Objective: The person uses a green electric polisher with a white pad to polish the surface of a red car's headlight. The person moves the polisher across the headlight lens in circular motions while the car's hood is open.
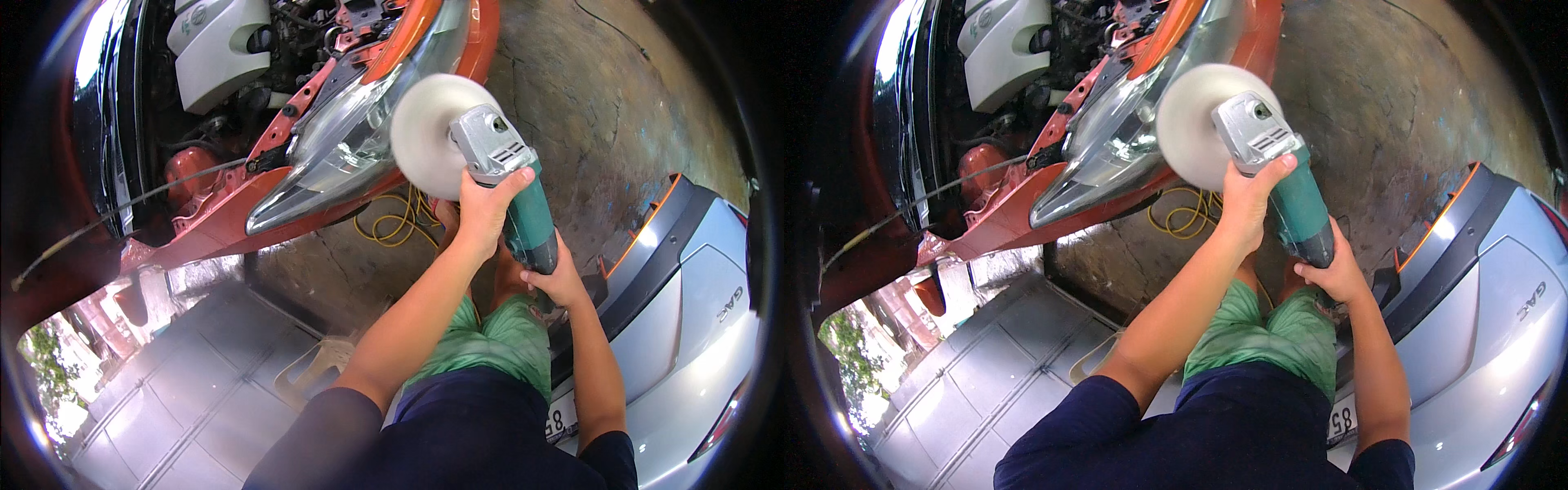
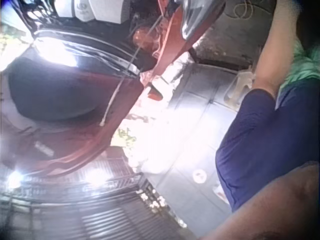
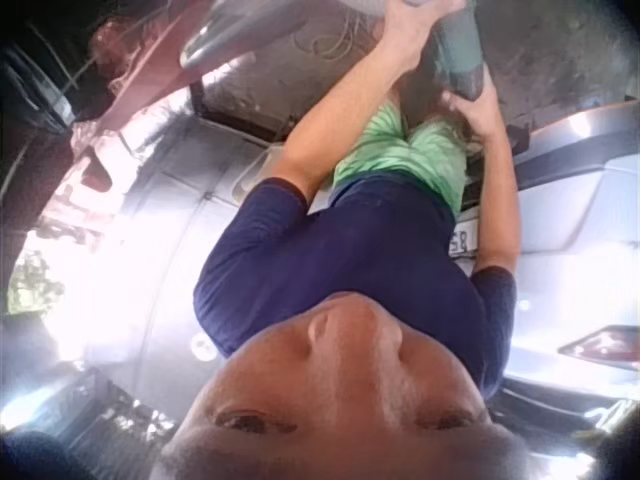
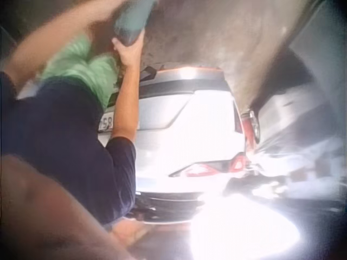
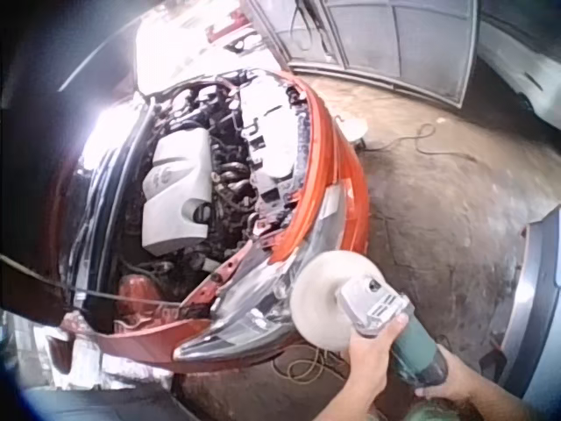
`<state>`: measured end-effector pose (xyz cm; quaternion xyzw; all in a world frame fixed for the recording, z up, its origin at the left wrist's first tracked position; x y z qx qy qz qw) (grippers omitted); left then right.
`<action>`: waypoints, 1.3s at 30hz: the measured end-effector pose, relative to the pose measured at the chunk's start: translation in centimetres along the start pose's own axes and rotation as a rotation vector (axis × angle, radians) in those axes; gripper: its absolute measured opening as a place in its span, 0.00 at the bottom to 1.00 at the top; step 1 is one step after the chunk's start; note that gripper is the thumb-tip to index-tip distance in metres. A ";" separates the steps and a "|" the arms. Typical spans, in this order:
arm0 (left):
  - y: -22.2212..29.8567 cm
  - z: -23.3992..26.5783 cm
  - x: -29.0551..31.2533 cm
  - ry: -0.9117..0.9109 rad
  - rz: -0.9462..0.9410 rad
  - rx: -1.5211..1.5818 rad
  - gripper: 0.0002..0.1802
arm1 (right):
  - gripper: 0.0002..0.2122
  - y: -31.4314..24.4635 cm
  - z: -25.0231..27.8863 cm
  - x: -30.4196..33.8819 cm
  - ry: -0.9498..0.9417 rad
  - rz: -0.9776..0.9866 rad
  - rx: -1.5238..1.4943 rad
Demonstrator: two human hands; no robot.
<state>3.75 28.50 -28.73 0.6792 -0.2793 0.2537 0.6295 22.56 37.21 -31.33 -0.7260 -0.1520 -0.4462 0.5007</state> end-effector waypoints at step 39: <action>3.0 -3.5 -1.0 -0.012 -0.024 -0.003 0.43 | 0.48 -5.5 1.1 -0.3 0.027 0.089 -0.031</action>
Point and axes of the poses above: each hand's wrist, its own x-axis away from the middle knuckle, its own z-axis out of the back of the hand, y = z × x, the point moved 8 cm from there along -x, towards the middle knuckle, and after that the axes turned 14 degrees about y, right-handed, at the moved point
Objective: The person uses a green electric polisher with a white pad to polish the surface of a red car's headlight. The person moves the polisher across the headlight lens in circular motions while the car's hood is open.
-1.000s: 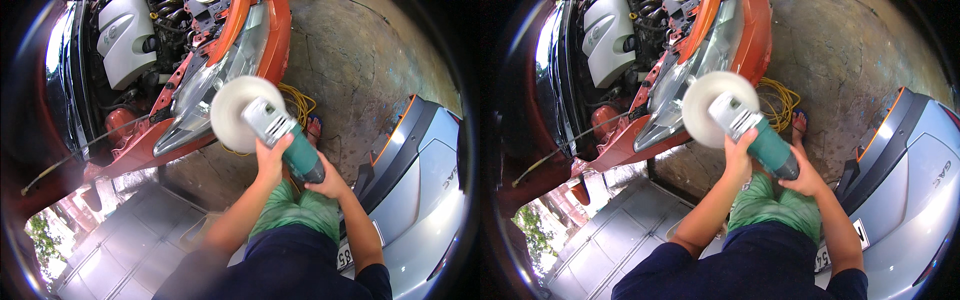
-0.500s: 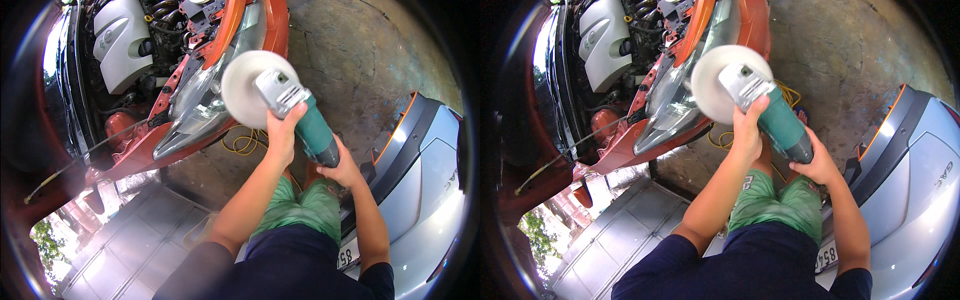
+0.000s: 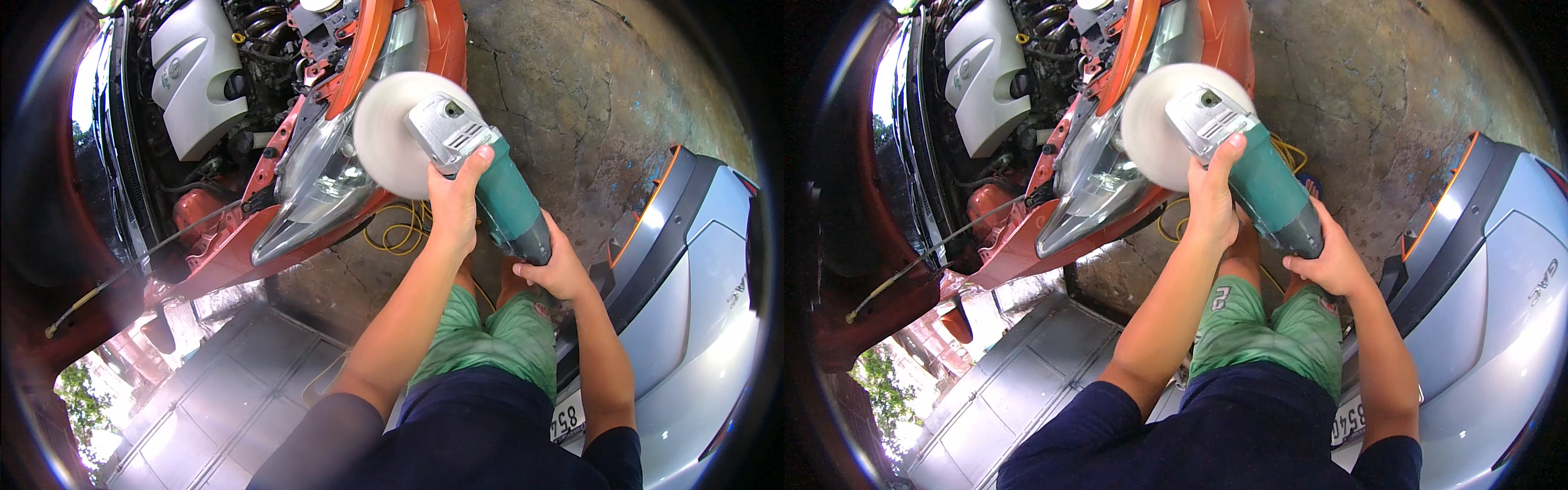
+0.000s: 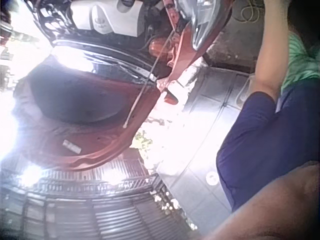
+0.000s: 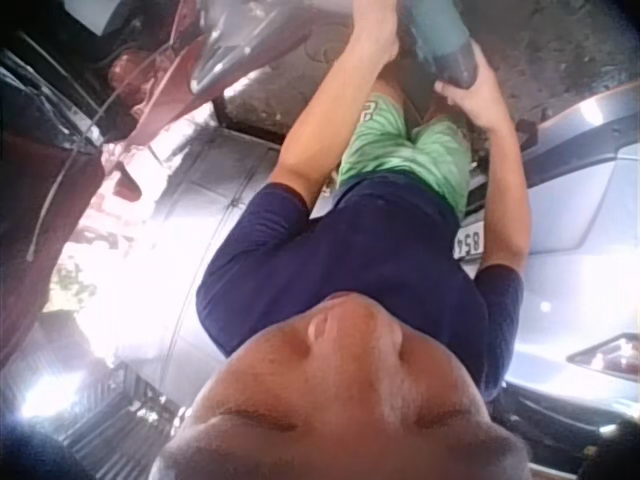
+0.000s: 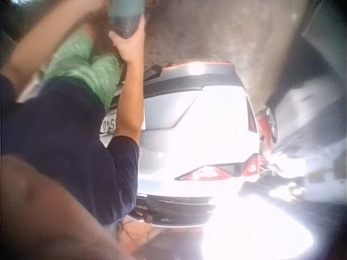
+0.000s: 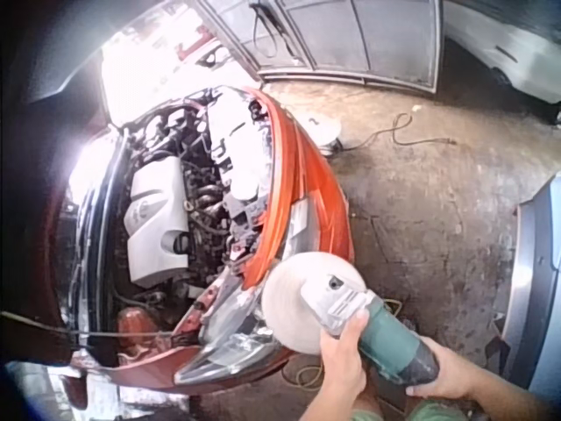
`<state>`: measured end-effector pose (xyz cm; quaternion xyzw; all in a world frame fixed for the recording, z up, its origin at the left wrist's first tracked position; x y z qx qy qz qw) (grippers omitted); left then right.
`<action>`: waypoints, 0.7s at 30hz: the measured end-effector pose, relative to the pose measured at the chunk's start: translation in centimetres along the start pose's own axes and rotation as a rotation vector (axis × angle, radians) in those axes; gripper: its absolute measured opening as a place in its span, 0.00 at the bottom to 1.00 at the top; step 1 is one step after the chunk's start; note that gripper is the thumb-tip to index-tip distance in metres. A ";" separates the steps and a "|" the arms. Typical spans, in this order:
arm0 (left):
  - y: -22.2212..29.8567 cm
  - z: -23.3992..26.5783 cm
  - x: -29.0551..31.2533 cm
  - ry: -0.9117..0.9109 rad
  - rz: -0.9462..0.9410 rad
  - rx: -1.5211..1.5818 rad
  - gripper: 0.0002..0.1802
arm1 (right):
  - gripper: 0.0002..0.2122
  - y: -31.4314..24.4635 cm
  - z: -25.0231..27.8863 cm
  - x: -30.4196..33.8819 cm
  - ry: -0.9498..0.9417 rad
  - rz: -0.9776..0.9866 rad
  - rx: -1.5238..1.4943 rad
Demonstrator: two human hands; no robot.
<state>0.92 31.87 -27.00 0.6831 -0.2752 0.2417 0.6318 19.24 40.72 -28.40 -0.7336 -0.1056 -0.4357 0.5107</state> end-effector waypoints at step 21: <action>-1.5 5.1 3.5 0.075 -0.021 0.003 0.42 | 0.50 3.3 -1.4 2.4 -0.103 0.054 0.069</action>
Point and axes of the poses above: each hand's wrist, its own x-axis away from the middle knuckle, its own z-axis out of the back of the hand, y = z × x, the point moved 8 cm from there along -x, towards the middle knuckle, and after that the axes turned 14 degrees about y, right-handed, at the moved point
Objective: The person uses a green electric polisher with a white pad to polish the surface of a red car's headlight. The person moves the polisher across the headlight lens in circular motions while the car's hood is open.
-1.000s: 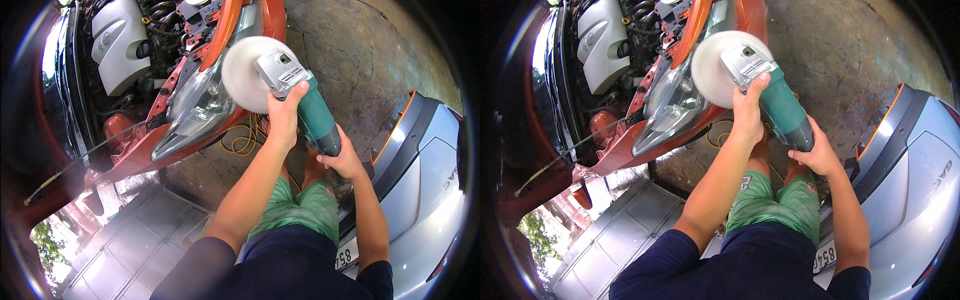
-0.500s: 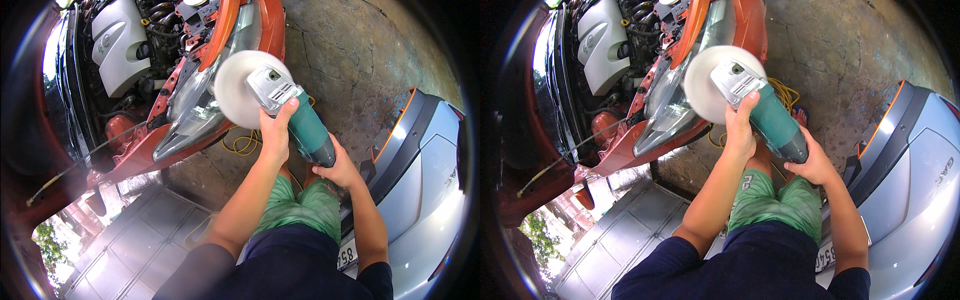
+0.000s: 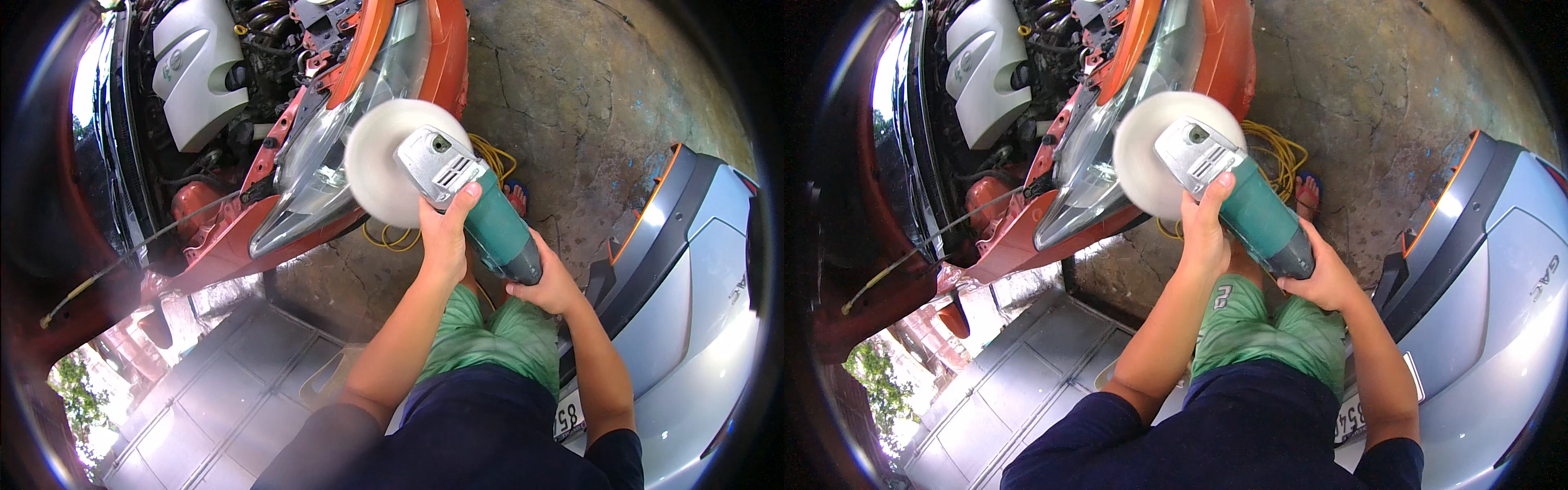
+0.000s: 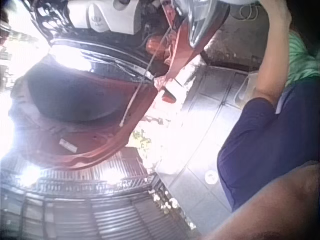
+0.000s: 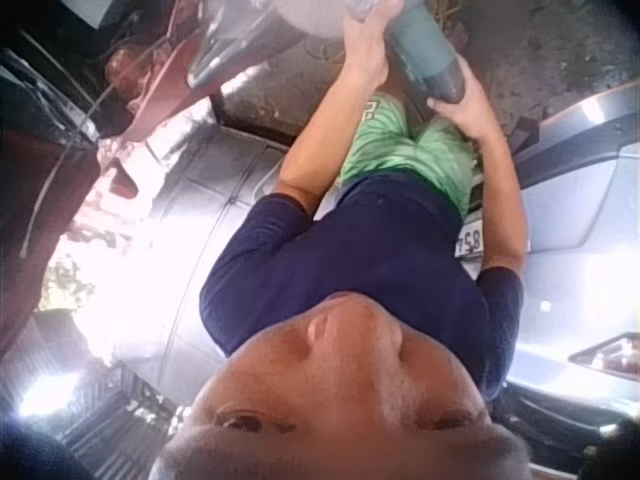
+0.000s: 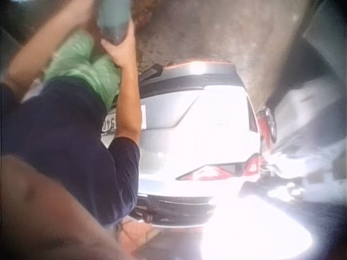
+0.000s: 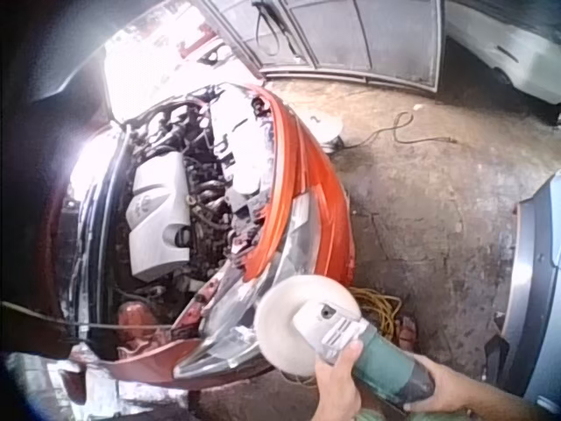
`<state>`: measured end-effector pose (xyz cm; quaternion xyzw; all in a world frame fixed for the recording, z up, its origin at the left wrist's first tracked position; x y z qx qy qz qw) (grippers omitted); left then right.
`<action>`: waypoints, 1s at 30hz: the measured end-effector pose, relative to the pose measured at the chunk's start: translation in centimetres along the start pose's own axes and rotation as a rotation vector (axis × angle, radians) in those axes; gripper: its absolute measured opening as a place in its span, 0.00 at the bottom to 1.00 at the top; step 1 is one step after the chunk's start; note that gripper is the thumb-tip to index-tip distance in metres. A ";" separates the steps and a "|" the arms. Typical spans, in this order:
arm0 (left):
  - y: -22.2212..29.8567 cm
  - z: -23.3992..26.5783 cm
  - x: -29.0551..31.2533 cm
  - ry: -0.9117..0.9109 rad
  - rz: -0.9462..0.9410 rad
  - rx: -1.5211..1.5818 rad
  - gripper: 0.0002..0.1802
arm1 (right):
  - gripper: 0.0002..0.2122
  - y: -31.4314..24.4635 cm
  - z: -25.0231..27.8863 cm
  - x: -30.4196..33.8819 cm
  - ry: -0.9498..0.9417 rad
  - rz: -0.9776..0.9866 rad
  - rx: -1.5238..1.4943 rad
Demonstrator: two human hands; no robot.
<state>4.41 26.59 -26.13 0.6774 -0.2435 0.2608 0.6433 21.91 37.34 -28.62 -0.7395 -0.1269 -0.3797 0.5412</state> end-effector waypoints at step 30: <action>1.2 -7.0 -4.0 -0.063 -0.035 0.113 0.43 | 0.48 -5.1 4.8 -4.7 0.082 0.059 0.056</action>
Point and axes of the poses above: each hand's wrist, its own x-axis away from the middle knuckle, its own z-axis out of the back of the hand, y = z × x, the point moved 8 cm from there along -x, towards the middle knuckle, and after that the axes turned 14 degrees about y, right-handed, at the moved point
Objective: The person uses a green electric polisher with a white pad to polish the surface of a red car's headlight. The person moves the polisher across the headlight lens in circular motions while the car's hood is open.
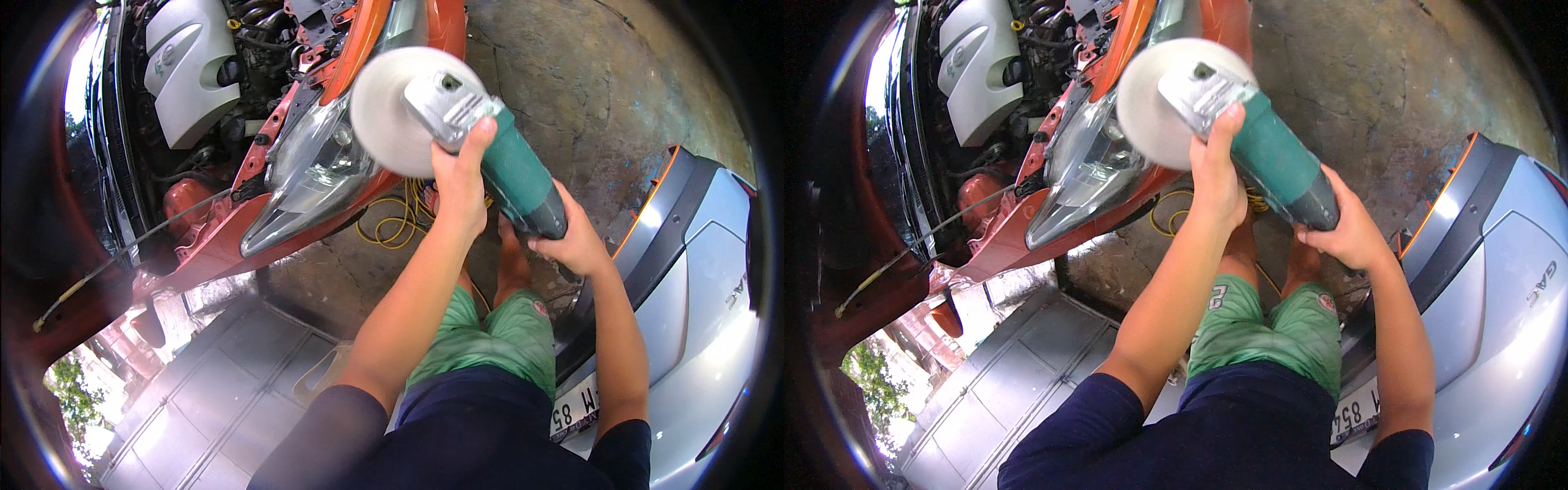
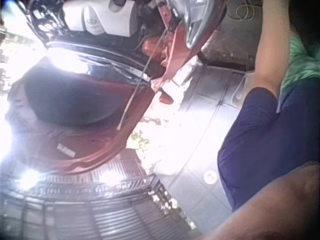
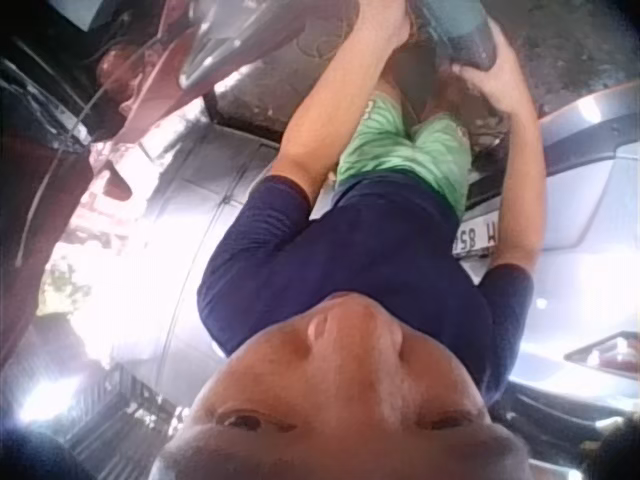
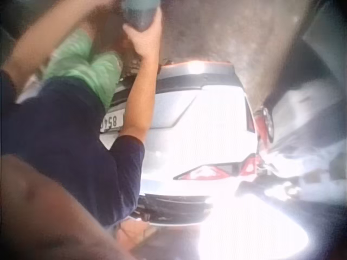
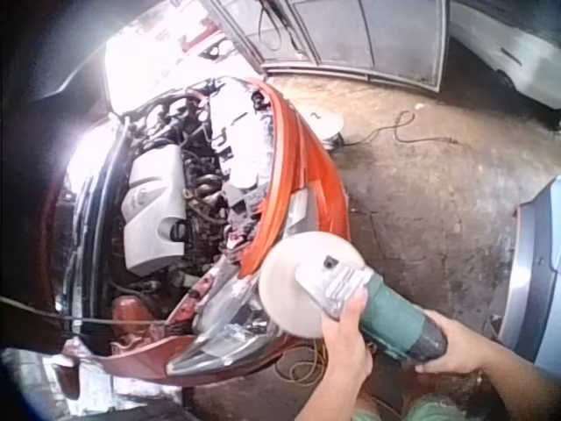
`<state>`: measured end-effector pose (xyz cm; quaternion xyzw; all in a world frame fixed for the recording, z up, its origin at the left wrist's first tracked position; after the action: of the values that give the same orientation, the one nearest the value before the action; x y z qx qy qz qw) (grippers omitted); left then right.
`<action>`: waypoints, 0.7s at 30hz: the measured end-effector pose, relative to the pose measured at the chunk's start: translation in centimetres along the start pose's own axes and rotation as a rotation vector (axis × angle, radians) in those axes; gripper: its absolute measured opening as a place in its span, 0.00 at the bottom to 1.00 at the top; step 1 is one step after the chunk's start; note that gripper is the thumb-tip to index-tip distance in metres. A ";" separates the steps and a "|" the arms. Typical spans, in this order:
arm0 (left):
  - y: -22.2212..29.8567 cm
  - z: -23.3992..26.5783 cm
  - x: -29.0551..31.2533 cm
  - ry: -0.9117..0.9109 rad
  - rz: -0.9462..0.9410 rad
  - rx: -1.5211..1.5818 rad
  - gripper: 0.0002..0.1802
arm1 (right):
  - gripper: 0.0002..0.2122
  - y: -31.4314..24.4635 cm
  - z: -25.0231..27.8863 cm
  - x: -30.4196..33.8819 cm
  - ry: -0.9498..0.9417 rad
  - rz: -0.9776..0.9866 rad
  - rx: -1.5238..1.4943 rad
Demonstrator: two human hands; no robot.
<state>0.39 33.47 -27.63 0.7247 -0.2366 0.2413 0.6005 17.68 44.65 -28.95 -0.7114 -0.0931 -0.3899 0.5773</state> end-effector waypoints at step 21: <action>-0.5 11.8 8.2 0.164 -0.103 -0.032 0.35 | 0.51 5.4 -5.9 5.2 -0.307 -0.044 0.030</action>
<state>7.83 21.46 -24.71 0.7039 -0.1531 0.2649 0.6410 21.73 36.04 -29.39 -0.7519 -0.2014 -0.2875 0.5580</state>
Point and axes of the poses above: each hand's wrist, its own x-axis away from the middle knuckle, its own z-axis out of the back of the hand, y = z × x, the point moved 8 cm from there along -x, towards the middle knuckle, and after that the axes turned 14 degrees about y, right-handed, at the moved point
